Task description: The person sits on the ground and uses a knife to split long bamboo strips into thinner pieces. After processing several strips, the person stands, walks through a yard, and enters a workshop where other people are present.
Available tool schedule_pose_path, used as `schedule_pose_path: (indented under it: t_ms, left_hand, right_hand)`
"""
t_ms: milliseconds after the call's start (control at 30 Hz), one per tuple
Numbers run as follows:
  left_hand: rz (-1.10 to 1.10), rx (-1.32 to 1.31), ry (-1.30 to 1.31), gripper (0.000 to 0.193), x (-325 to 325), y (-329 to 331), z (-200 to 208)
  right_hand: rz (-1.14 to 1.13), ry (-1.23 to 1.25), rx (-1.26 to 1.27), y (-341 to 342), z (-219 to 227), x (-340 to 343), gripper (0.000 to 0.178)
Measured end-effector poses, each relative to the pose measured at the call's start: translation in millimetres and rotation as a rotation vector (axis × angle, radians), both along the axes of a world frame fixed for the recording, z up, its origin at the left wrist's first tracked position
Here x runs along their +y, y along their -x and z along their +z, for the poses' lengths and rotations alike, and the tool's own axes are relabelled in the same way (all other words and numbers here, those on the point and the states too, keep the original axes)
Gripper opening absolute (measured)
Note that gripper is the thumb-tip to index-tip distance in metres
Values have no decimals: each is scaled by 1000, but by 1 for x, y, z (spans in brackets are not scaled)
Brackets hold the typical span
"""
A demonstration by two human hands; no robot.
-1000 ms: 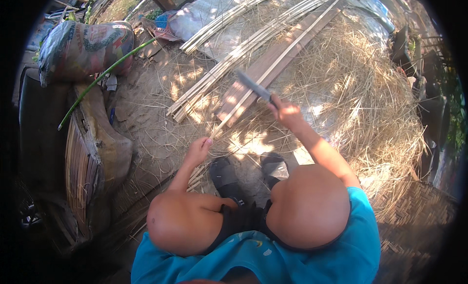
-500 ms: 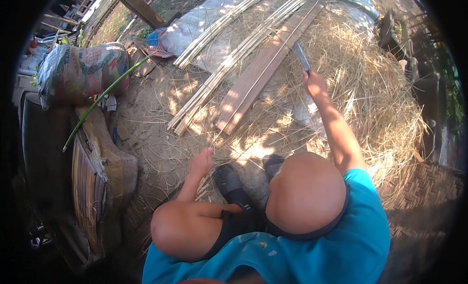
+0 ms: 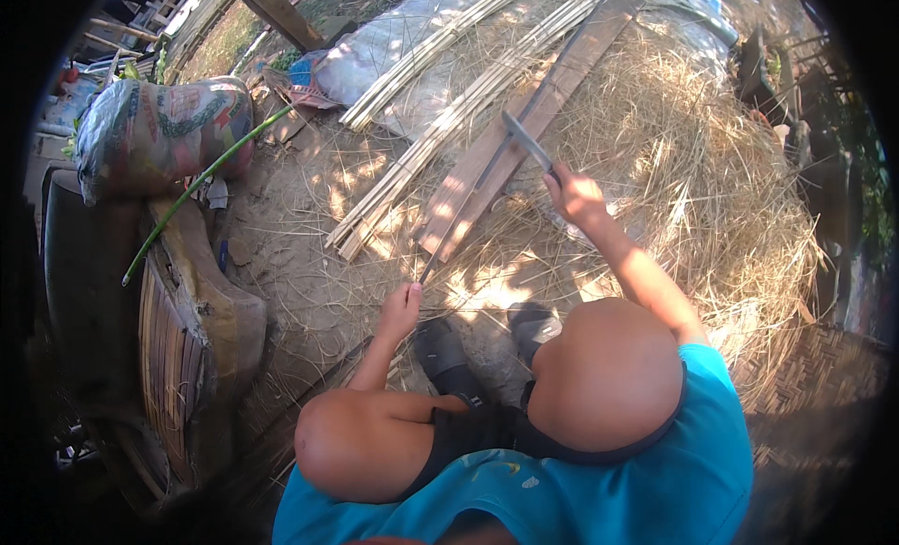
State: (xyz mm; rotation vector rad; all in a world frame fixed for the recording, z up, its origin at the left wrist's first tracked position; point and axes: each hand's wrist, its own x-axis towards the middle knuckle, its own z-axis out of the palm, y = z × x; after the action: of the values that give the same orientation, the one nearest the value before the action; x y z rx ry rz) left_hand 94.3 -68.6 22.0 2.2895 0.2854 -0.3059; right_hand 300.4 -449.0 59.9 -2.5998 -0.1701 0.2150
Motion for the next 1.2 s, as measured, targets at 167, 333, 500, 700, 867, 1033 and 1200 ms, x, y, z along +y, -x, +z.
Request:
schedule_pose_path:
  t_ms: [167,333,500,700,867,1033,1200]
  left_hand:
    - [-159,104,-272,42,-6,18,15]
    - [-204,106,-265,43,22,40,26]
    - [-98,93,30,50,4,3,23]
    - [-101,293,54,51,77,70,29]
    - [170,570,362,49,90,66,21]
    - [12,255,308,51,43,27,14]
    - [78,478,244,51,109,103,18]
  right_hand:
    - [506,-40,-8,99,6,70,31]
    - [-231,108,-109,-53,-1,-73,32]
    - [281,-81,12,69,15,62,30]
    - [-164,-22,-9,-17,-14,-20,32]
    - [-120,-63,32,-19,-11,-16,36]
    - [522,-39,100,83,7,64,37]
    - [-29,-65,5,-3,-7,-23,34]
